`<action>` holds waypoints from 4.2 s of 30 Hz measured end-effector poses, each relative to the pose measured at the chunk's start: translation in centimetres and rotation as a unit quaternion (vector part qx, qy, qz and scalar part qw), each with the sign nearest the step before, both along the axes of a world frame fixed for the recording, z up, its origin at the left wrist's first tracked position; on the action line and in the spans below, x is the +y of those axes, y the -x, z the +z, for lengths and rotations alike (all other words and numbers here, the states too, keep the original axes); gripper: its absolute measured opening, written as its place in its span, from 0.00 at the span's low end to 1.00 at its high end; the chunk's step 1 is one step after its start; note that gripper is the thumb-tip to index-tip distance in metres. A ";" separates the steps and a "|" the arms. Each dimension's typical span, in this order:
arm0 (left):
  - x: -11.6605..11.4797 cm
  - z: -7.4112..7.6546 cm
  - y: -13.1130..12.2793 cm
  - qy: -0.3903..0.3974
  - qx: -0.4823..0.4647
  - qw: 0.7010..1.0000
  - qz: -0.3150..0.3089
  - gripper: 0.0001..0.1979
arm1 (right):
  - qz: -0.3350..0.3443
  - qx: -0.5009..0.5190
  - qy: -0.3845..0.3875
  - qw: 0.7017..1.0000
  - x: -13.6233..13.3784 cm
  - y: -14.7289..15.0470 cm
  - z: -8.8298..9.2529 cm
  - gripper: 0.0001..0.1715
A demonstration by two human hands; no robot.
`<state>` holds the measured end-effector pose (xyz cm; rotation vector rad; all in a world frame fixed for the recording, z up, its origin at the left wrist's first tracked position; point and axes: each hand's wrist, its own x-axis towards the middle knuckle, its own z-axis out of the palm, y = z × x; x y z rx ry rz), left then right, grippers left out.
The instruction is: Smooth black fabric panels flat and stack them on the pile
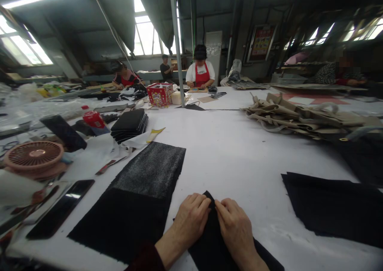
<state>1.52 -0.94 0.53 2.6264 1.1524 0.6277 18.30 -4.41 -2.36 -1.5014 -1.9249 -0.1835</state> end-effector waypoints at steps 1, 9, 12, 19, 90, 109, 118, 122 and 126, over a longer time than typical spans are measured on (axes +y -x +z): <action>0.0 -0.2 0.0 -0.002 -0.005 1.000 0.001 0.14 | 0.007 -0.015 -0.022 1.000 0.0 0.0 -0.1 0.16; 0.1 -0.4 0.1 -0.020 0.031 0.999 0.009 0.25 | 0.040 -0.069 -0.058 0.995 0.0 0.1 0.3 0.18; 0.2 -0.5 0.2 -0.018 0.035 0.999 0.023 0.23 | 0.045 -0.080 -0.065 0.994 0.1 0.1 0.0 0.19; 0.4 -0.3 0.1 -0.021 0.027 0.999 0.037 0.21 | 0.061 -0.089 -0.070 0.992 0.2 0.1 -0.5 0.19; -0.2 0.9 -0.3 -0.090 0.110 0.989 -0.026 0.19 | 0.052 -0.047 -0.012 0.997 -2.1 -1.9 0.0 0.17; -1.3 2.3 -1.2 -0.092 0.249 0.961 -0.080 0.30 | 0.047 -0.066 -0.018 0.997 -4.8 -3.9 -0.5 0.17; -1.9 2.4 -1.6 -0.097 0.260 0.954 -0.109 0.27 | 0.042 -0.075 -0.017 0.996 -6.0 -4.8 -0.4 0.18; -2.2 2.3 -1.9 -0.105 0.265 0.953 -0.105 0.29 | 0.041 -0.079 -0.008 0.996 -6.6 -5.1 -0.5 0.18; -2.4 2.4 -2.1 -0.103 0.250 0.956 -0.118 0.26 | 0.040 -0.076 -0.005 0.996 -7.1 -5.3 -0.4 0.18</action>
